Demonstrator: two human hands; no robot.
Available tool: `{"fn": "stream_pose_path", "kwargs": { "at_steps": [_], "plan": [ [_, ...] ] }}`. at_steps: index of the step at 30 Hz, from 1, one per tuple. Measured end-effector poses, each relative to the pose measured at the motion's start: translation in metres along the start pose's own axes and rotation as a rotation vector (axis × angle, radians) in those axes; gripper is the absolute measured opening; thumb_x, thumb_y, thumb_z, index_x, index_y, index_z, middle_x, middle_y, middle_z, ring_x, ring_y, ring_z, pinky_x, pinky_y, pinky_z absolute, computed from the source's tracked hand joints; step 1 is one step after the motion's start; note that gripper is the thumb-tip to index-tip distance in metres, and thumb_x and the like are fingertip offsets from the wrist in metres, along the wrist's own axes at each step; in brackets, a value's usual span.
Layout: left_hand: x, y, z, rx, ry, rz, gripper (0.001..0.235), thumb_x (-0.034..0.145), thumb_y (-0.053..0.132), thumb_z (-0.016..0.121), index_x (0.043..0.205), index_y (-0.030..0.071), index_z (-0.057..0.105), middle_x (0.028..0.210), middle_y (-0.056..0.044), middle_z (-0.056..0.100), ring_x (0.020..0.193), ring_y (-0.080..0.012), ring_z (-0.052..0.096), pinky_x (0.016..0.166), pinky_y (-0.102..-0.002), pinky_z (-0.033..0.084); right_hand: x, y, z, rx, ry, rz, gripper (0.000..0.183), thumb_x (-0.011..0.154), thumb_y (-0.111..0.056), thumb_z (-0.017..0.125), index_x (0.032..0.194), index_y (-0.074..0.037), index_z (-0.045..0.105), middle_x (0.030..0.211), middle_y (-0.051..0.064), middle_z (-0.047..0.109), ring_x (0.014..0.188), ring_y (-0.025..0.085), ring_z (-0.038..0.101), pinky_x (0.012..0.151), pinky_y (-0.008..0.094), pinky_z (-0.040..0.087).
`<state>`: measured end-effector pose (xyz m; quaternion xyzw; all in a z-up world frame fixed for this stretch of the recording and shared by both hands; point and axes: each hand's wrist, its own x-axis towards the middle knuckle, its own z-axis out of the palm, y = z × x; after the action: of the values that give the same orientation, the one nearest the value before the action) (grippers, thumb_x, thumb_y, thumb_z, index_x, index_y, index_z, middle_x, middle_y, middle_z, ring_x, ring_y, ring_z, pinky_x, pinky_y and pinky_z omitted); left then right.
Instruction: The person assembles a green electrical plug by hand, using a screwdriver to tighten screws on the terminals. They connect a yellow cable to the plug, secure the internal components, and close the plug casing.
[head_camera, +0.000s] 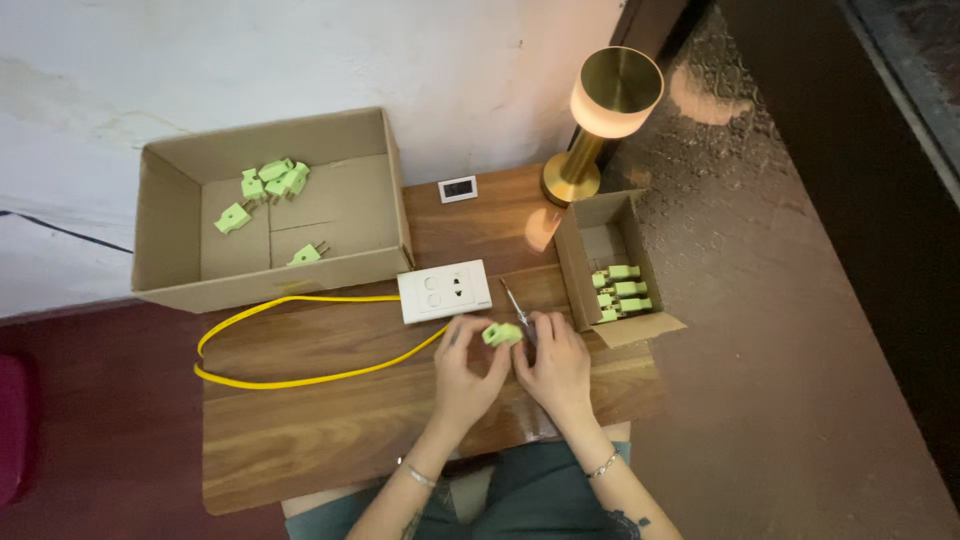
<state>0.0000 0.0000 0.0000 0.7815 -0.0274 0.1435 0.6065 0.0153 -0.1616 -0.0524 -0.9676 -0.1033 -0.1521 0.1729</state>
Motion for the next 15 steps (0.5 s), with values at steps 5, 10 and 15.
{"fn": "stream_pose_path", "kwargs": {
  "at_steps": [5,10,15],
  "plan": [
    [0.052,0.027,0.022,-0.033,-0.124,0.183,0.027,0.081,0.007,0.075,0.106,0.009,0.067,0.097,-0.012,0.069,0.094,-0.0360,0.069,0.081,-0.043,0.055,0.001,0.001,-0.004,-0.013,0.007,-0.020,0.041,0.072,-0.026,0.073,0.106,-0.008,0.060,0.091,0.010,0.059,0.080,0.035,0.068,0.069,0.046,0.055],
    [0.096,0.060,0.046,-0.015,-0.266,0.319,0.045,0.082,0.010,0.071,0.125,0.018,0.066,0.105,-0.008,0.069,0.101,-0.0333,0.070,0.088,-0.042,0.056,-0.004,0.012,0.015,-0.056,0.001,-0.014,0.030,0.071,-0.031,0.075,0.091,-0.012,0.062,0.085,0.007,0.057,0.080,0.031,0.067,0.070,0.042,0.055],
    [0.135,0.054,0.090,0.168,-0.515,0.424,0.029,0.085,0.011,0.059,0.112,0.008,0.071,0.097,-0.021,0.064,0.088,-0.0452,0.069,0.080,-0.052,0.058,0.002,0.003,0.003,-0.052,0.044,-0.009,0.030,0.081,-0.036,0.069,0.098,-0.012,0.062,0.088,0.008,0.060,0.080,0.029,0.069,0.068,0.041,0.056]
  ]
}}
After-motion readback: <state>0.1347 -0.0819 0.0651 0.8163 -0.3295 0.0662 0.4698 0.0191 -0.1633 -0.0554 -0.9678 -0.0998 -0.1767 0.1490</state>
